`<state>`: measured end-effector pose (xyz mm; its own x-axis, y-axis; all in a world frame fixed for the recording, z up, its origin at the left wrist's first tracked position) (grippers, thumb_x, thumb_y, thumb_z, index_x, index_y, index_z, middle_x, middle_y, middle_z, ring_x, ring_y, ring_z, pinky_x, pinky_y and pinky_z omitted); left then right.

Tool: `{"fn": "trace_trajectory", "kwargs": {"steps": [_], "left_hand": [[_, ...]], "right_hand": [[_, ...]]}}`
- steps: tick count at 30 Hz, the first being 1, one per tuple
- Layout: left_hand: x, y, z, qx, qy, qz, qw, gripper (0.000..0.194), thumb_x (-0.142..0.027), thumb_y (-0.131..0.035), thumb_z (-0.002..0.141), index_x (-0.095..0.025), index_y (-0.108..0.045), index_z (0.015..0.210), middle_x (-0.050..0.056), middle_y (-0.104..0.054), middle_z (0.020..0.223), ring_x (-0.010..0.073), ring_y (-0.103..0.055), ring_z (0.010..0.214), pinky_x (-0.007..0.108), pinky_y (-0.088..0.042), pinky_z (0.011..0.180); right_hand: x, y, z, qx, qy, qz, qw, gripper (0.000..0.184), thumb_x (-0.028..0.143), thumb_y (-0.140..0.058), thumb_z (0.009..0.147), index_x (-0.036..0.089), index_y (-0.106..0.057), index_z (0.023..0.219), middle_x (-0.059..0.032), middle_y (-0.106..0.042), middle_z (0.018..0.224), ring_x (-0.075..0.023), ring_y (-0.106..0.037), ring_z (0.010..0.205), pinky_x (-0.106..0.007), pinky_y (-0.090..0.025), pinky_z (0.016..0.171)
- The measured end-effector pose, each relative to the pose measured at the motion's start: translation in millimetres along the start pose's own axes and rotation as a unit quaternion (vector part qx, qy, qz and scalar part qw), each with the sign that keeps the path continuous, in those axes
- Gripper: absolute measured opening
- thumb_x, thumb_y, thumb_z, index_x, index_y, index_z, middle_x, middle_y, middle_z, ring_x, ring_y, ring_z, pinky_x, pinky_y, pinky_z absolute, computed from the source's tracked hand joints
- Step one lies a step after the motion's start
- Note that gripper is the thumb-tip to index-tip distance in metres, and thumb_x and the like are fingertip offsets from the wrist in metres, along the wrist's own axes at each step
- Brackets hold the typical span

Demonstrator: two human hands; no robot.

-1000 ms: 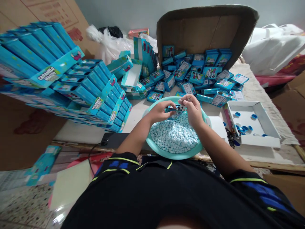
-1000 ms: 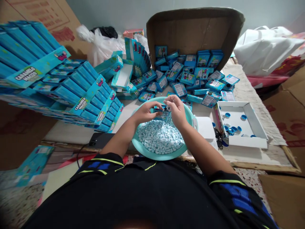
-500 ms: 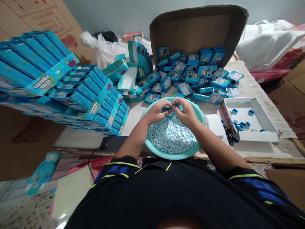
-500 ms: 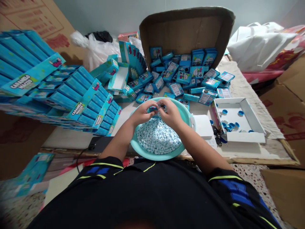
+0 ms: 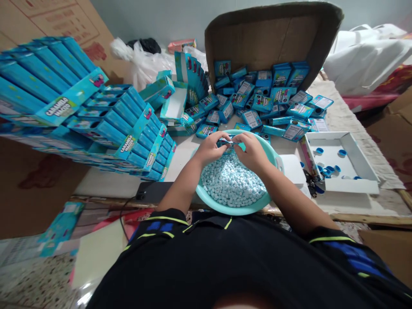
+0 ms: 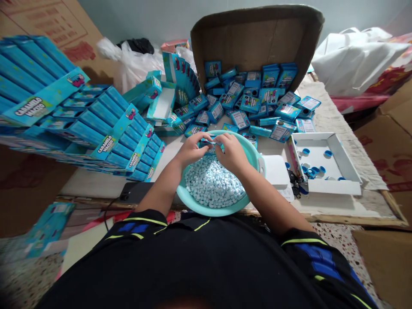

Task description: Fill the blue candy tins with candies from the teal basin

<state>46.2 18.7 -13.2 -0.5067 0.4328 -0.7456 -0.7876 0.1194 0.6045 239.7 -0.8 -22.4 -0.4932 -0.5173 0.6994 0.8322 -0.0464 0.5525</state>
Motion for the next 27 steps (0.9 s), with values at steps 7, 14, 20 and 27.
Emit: {"fn": "trace_trajectory", "kwargs": {"steps": [7, 14, 20, 27], "left_hand": [[-1.4, 1.1, -0.9, -0.009, -0.021, -0.023, 0.999, 0.019, -0.034, -0.071, 0.089, -0.02, -0.07, 0.103, 0.011, -0.076, 0.114, 0.0265, -0.071, 0.109, 0.03, -0.053, 0.07], [-2.8, 1.7, -2.6, 0.039, -0.066, -0.025, 0.997, 0.016, -0.033, -0.072, 0.091, -0.02, -0.071, 0.101, 0.012, -0.076, 0.123, 0.0288, -0.07, 0.12, 0.04, -0.058, 0.097], [-0.7, 2.7, -1.6, 0.02, -0.068, -0.021, 0.997, 0.018, -0.034, -0.073, 0.092, -0.021, -0.07, 0.103, 0.01, -0.077, 0.116, 0.0267, -0.071, 0.115, 0.042, -0.056, 0.103], [1.4, 4.0, -2.8, 0.018, -0.091, -0.016, 0.996, 0.014, -0.031, -0.073, 0.093, -0.021, -0.07, 0.101, 0.012, -0.077, 0.12, 0.0282, -0.071, 0.12, 0.044, -0.055, 0.106]], "right_hand": [[-7.3, -2.7, -3.9, -0.038, -0.024, -0.061, 0.997, 0.018, 0.019, -0.062, 0.09, 0.025, -0.074, 0.102, -0.0139, -0.066, 0.118, -0.0335, -0.062, 0.114, -0.056, -0.052, 0.106], [-14.9, -9.6, -7.5, 0.076, -0.049, -0.108, 0.99, 0.012, 0.029, -0.065, 0.092, 0.023, -0.073, 0.099, -0.0159, -0.064, 0.124, -0.0358, -0.061, 0.117, -0.054, -0.055, 0.1], [-8.4, -2.7, -4.2, 0.044, -0.053, -0.03, 0.997, 0.01, 0.03, -0.062, 0.093, 0.024, -0.067, 0.1, -0.0116, -0.064, 0.117, -0.0278, -0.066, 0.106, -0.044, -0.057, 0.092], [-9.2, -3.2, -5.9, 0.081, -0.055, -0.083, 0.992, 0.021, 0.029, -0.07, 0.087, 0.025, -0.067, 0.107, -0.014, -0.063, 0.123, -0.0344, -0.062, 0.116, -0.052, -0.054, 0.101]]}}
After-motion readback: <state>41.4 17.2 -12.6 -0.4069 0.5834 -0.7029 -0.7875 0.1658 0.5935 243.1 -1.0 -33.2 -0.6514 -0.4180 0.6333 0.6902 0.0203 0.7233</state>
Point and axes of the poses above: each hand's wrist, its own z-axis towards the middle knuckle, its own y-axis out of the back of the hand, x = y × z, the point moved 1 cm from there along z, towards the middle knuckle
